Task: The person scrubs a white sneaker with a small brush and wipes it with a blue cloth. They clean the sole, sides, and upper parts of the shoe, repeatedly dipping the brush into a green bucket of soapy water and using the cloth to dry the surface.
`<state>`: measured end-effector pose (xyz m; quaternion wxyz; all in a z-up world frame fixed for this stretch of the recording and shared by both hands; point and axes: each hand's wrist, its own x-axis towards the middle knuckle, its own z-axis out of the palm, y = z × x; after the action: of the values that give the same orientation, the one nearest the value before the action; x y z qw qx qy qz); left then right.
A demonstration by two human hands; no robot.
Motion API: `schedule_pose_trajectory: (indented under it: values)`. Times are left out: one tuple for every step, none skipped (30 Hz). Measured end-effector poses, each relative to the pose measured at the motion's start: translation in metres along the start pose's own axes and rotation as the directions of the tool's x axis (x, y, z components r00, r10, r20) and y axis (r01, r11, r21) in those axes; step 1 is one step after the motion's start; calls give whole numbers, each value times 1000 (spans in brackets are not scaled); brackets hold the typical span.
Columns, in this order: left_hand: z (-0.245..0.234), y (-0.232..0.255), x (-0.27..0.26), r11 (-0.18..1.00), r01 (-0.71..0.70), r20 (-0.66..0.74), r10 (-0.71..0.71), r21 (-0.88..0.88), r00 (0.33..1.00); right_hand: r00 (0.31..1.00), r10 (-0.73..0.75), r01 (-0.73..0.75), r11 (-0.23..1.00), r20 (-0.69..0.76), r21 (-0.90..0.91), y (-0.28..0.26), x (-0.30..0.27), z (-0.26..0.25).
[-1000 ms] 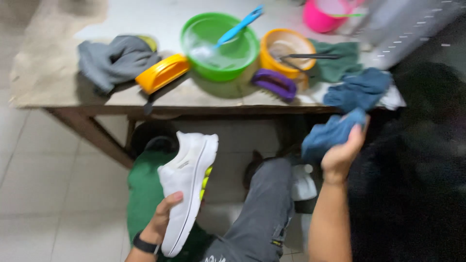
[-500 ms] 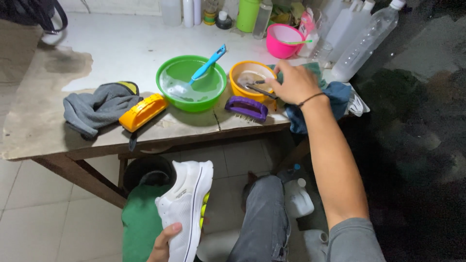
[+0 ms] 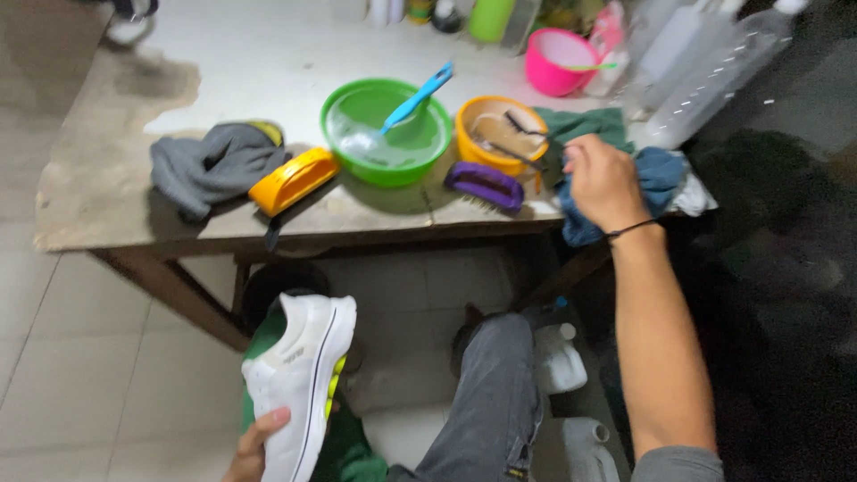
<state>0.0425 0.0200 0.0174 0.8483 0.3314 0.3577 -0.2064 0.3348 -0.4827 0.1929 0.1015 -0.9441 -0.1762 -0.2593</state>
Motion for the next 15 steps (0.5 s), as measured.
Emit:
schedule_pose_trajectory:
  values:
    - [-17,-5,7,999,8,97,-13,47,995,999,-35,35,999,-13,-15,1,-2,6]
    - [-36,-9,14,995,12,192,-30,95,981,997,-71,70,997,-26,-29,2,-3,13]
    - [-40,-6,14,997,17,160,-28,71,987,996,-87,87,996,-1,-1,-7,-5,8]
    - [-46,-1,14,990,-70,164,49,122,985,988,-144,144,990,-54,-11,-16,-7,3]
    - [-53,2,14,973,-157,168,129,169,977,972,-208,207,978,-108,-19,-24,-4,0]
    - [-56,1,12,977,-154,130,136,144,982,969,-229,231,973,-88,15,-11,-8,6]
    - [-59,-1,10,967,-191,172,162,170,972,946,-303,301,953,-112,-33,3,-12,11]
    - [-63,-2,9,954,-227,213,185,195,959,916,-377,369,926,-135,-78,18,-15,18]
    - [-60,-3,-1,960,-219,179,188,175,966,912,-392,389,920,-119,-47,61,-37,28]
    - [-55,-3,-11,964,-189,149,162,187,976,952,-300,306,941,-65,144,103,-58,38]
    - [-48,3,-15,965,-164,131,139,203,982,977,-212,200,928,4,314,142,-80,44]
    - [-38,10,-22,969,-163,110,144,187,983,974,-228,211,920,15,331,63,-67,31]
    - [-28,15,-30,962,-168,113,146,218,983,983,-185,185,976,-6,116,-24,-79,8]
    - [-17,21,-37,953,-172,116,146,248,982,987,-153,148,984,-39,-103,-108,-115,-27]
    - [-18,22,-32,956,-165,104,144,241,984,987,-158,155,983,-28,-93,-158,-116,-13]
